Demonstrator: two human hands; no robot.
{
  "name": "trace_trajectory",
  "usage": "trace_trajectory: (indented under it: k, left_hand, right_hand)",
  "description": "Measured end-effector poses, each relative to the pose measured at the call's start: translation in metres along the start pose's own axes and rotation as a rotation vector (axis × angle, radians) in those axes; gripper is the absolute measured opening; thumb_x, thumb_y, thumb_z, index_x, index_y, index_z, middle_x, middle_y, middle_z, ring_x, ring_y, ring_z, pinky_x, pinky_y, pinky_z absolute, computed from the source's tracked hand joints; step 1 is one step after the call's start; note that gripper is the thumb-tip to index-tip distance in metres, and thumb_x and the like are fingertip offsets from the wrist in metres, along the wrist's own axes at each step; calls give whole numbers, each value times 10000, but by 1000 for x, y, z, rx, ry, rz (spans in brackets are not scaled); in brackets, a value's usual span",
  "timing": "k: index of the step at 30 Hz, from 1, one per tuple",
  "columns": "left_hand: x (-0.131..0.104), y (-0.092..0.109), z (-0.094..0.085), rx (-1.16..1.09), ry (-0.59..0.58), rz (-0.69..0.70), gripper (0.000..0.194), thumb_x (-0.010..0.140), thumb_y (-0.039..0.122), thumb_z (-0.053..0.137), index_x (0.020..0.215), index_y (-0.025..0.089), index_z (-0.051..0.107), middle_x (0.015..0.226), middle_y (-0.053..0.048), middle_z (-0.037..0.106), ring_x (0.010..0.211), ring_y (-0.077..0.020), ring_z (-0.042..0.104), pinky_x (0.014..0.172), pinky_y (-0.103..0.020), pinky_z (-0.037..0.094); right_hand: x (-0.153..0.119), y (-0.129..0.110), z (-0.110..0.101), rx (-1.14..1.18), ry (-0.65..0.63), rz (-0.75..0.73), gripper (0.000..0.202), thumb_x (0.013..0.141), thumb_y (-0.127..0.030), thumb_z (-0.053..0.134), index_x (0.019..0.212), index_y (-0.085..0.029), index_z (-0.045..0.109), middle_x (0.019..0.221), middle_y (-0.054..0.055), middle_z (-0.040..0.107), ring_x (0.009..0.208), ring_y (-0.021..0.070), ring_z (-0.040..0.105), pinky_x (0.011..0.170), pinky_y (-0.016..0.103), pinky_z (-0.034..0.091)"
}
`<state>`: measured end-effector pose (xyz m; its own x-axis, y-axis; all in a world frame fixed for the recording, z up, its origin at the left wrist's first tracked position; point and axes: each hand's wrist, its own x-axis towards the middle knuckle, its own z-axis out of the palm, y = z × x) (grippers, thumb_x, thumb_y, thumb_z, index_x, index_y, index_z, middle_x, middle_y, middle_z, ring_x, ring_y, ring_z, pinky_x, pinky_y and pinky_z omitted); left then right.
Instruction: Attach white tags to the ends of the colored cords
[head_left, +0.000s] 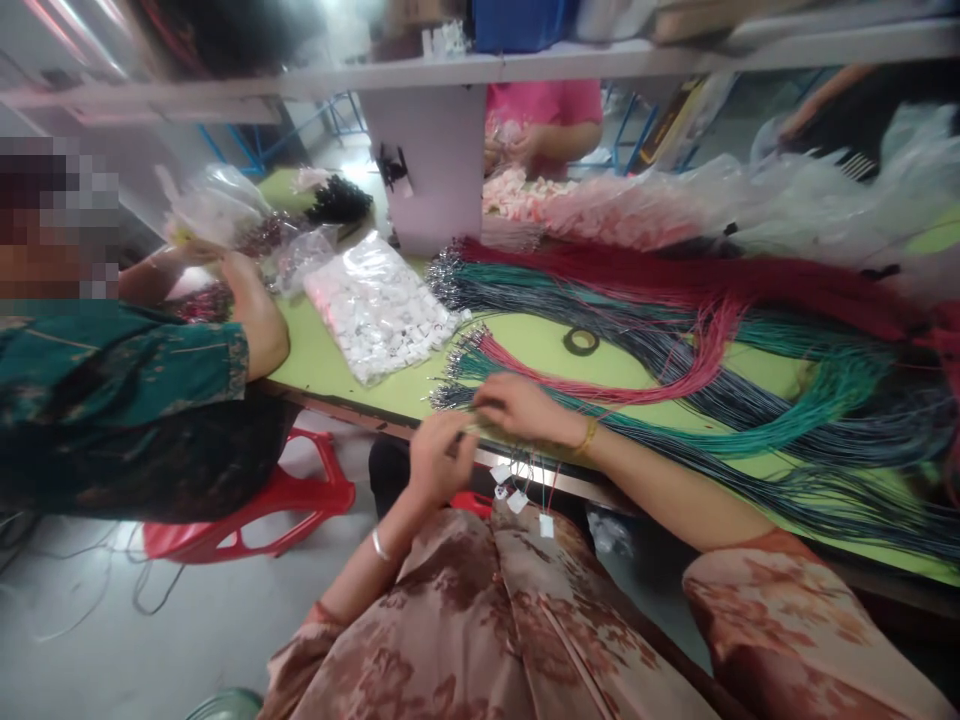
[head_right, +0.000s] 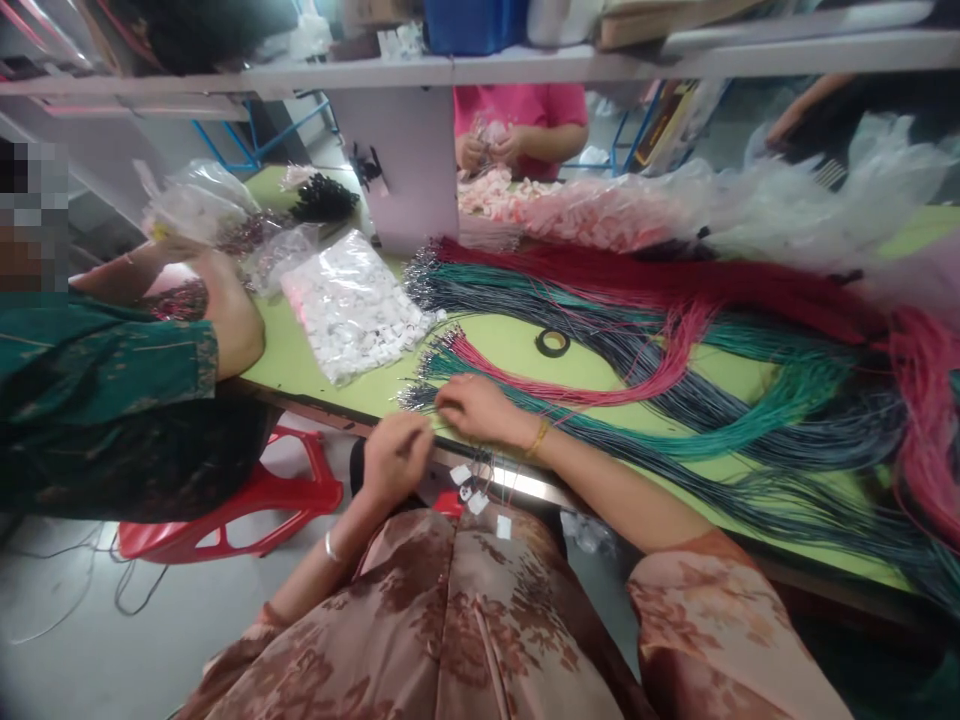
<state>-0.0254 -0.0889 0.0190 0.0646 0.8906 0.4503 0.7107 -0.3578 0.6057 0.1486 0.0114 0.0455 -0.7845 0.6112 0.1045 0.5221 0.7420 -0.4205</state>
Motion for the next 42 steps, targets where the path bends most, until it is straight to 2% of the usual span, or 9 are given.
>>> trace_trajectory:
  k: [3,6,9,13,20,25,29,36,42]
  left_hand:
    - [48,-46,-9,65,177,-131,228,895,262,468,935,162,669,914,-106,666,885,-204,598,825,-333,464]
    - [93,-84,-5,115,163,-200,244,864,227,489,994,140,676,952,-114,644,854,-204,592,810,-329,462]
    - [121,-100,9,117,102,-162,317,843,205,516,1126,148,648,1006,-110,612,806,-190,576,809,-326,451]
    - [137,-102,25,133,4,-113,257,822,130,493,999,175,674,997,-97,595,847,-204,559,803,-327,424]
    - [125,-90,12,-195,202,-270,185,782,195,606,961,180,646,862,-54,587,763,-174,517,760,-314,411]
    - [92,-66,9,-989,56,-622,232,683,298,745,818,149,630,688,11,553,572,-81,481,564,-214,389]
    - [70,-50,13,-1324,5,-741,248,652,245,782,818,137,633,706,7,587,565,-55,517,535,-172,407]
    - [63,-34,13,-1516,11,-820,187,695,164,749,832,112,633,696,-2,604,566,-48,535,533,-157,432]
    - [57,-29,18,-1321,63,-792,227,665,230,789,759,124,612,614,25,560,523,-41,503,511,-151,395]
  right_hand:
    - [8,-23,25,15,-95,-73,215,871,-295,549,990,-160,668,922,91,606,844,193,518,750,284,348]
    - [14,-29,37,-2,-157,-91,172,881,-252,519,920,-162,660,904,86,601,823,182,520,721,275,334]
    - [16,-31,41,-13,-162,-102,179,892,-197,462,843,-147,626,865,91,606,780,175,516,685,277,321]
    - [14,-27,45,120,-27,-9,164,901,-174,407,862,-140,562,792,76,595,680,153,480,654,272,327]
    - [20,-5,35,663,388,190,123,847,-277,497,805,-169,537,714,-5,555,609,107,450,582,223,359]
    - [24,-10,28,734,479,243,162,800,-310,560,784,-155,607,639,-21,546,544,88,405,534,214,326]
    - [22,-13,31,669,532,260,175,798,-317,564,769,-155,623,568,-40,493,493,78,335,493,218,268]
    - [14,-16,31,408,579,237,131,790,-273,555,746,-167,617,519,-51,456,476,82,367,503,221,273]
    - [11,-19,29,268,560,150,113,788,-231,528,742,-167,609,569,-20,531,503,94,416,526,226,295]
